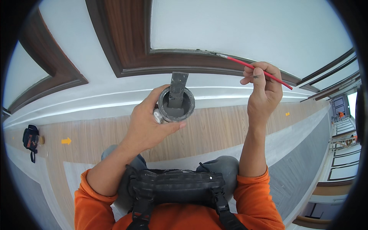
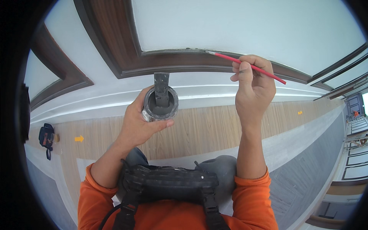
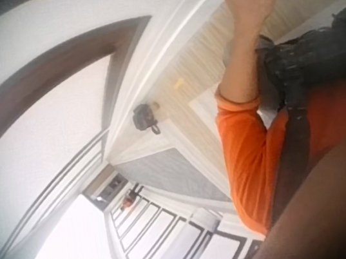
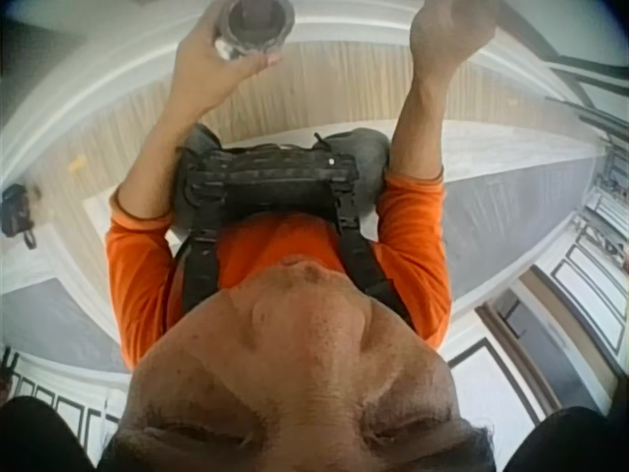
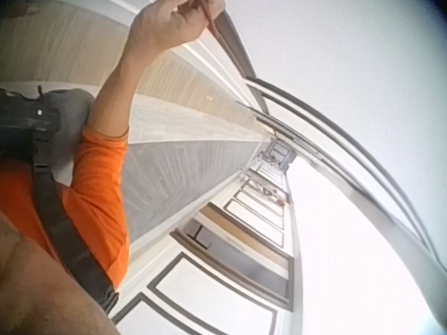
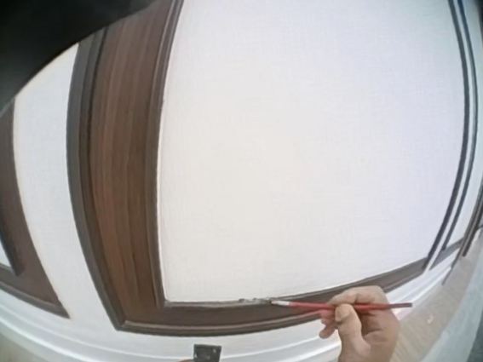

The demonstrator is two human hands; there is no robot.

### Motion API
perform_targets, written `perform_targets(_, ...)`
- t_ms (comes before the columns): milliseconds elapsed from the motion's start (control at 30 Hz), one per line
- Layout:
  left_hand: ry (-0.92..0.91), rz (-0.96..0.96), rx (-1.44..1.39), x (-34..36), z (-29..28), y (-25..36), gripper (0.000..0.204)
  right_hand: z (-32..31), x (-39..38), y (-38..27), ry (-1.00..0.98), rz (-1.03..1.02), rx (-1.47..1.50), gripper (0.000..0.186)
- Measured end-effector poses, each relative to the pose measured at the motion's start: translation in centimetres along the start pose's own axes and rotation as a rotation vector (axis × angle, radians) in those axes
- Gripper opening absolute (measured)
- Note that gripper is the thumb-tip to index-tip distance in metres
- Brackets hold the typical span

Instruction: The person paints the edges of a wooden door frame using a small paintbrush and a paint can. They repeatedly dip the brush into the can and apply paint along the trim, moving along the frame as they work.

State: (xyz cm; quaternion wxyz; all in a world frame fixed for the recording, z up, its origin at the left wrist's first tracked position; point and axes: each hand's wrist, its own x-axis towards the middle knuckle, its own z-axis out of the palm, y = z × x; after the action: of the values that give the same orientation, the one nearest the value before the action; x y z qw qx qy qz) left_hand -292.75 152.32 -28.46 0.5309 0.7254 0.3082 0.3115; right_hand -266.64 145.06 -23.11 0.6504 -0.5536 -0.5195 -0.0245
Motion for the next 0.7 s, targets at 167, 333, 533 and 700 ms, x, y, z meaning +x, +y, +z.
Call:
perform_targets(167,-0.003,0.006,-0.004,-0.1,-0.2,0.1,0.081,0.9,0.0,-0.3,-0.036,-0.013,0.009,0.01)
perform_targets(333,-0.01,-0.008,-0.025,-0.2,-0.2,0.3,0.082,1.0,0.1,-0.1,-0.077,-0.044,-0.078,0.009)
perform_targets(533,-0.01,-0.019,-0.003,-0.2,-0.2,0.2,0.083,1.0,0.3,-0.1,-0.014,-0.052,-0.052,0.009)
perform_targets(700,-0.016,-0.019,-0.018,-0.3,-0.2,0.3,0.083,1.2,0.2,-0.1,-0.054,-0.082,-0.127,0.008)
